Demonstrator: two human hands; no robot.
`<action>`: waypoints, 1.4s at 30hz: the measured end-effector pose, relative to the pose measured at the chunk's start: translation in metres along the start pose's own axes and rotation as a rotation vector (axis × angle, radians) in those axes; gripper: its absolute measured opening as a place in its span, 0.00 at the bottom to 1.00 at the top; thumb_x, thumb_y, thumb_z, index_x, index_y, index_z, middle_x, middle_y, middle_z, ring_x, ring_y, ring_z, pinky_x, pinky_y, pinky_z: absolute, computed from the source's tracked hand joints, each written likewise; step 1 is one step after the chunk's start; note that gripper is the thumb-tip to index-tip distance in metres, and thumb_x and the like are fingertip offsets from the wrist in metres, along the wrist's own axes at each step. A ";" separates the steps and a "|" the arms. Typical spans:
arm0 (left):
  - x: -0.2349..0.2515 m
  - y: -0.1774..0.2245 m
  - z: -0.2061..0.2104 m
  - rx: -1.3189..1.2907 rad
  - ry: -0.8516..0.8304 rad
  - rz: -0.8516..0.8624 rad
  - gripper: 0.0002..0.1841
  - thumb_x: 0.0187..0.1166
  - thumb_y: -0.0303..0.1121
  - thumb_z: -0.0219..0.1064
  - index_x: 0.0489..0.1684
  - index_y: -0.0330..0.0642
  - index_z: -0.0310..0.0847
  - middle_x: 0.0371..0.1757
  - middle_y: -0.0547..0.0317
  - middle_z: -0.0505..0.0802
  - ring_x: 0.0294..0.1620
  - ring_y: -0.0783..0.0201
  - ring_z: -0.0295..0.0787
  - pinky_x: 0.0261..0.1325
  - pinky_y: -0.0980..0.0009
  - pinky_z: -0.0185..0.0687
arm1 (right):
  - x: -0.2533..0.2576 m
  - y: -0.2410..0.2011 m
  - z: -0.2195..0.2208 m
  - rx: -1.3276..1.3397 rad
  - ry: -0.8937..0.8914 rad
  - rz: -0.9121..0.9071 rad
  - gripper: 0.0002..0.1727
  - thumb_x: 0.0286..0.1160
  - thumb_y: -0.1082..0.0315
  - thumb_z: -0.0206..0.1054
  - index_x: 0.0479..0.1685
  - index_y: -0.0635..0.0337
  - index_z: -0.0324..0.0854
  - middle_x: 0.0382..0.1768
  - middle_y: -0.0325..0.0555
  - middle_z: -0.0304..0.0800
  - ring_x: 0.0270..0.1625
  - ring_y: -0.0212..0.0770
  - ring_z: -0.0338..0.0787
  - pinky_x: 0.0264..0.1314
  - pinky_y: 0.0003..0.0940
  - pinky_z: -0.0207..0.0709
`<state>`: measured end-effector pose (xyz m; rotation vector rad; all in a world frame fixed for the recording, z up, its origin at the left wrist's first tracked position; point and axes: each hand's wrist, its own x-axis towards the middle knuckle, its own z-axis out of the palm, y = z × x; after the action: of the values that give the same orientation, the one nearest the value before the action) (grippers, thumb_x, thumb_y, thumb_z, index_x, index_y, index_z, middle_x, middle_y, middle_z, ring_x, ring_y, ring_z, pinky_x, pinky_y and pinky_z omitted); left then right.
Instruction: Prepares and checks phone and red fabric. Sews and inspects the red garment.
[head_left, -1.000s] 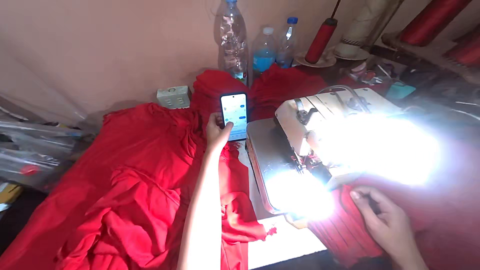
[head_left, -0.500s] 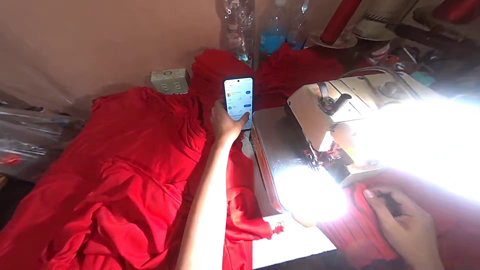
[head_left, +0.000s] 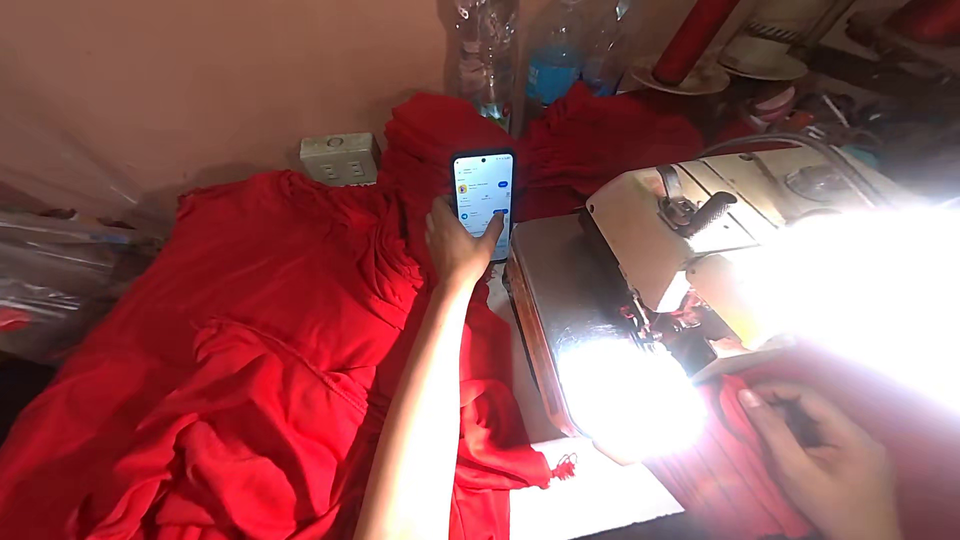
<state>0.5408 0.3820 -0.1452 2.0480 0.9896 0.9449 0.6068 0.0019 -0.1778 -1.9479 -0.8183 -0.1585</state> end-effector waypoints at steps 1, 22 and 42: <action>0.000 0.000 0.000 0.004 0.003 0.000 0.41 0.67 0.50 0.78 0.73 0.29 0.68 0.61 0.34 0.85 0.65 0.40 0.81 0.68 0.40 0.71 | 0.000 0.000 0.000 0.002 0.000 -0.003 0.13 0.78 0.65 0.63 0.36 0.69 0.81 0.21 0.27 0.72 0.23 0.07 0.63 0.27 0.03 0.58; -0.001 -0.002 -0.001 -0.052 0.000 0.031 0.32 0.79 0.49 0.61 0.72 0.28 0.68 0.60 0.33 0.84 0.65 0.39 0.80 0.67 0.39 0.70 | 0.001 0.000 0.002 0.002 0.023 0.008 0.12 0.77 0.64 0.62 0.34 0.65 0.81 0.20 0.25 0.70 0.22 0.07 0.63 0.26 0.03 0.57; 0.007 0.003 -0.011 -0.255 -0.010 -0.132 0.20 0.91 0.32 0.42 0.58 0.26 0.78 0.49 0.38 0.87 0.54 0.51 0.83 0.61 0.50 0.74 | -0.001 0.001 0.002 -0.016 0.023 0.020 0.11 0.77 0.65 0.62 0.34 0.66 0.80 0.20 0.25 0.70 0.21 0.06 0.63 0.26 0.03 0.57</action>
<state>0.5360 0.3890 -0.1353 1.7534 0.9344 0.9382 0.6064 0.0028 -0.1797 -1.9649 -0.7845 -0.1757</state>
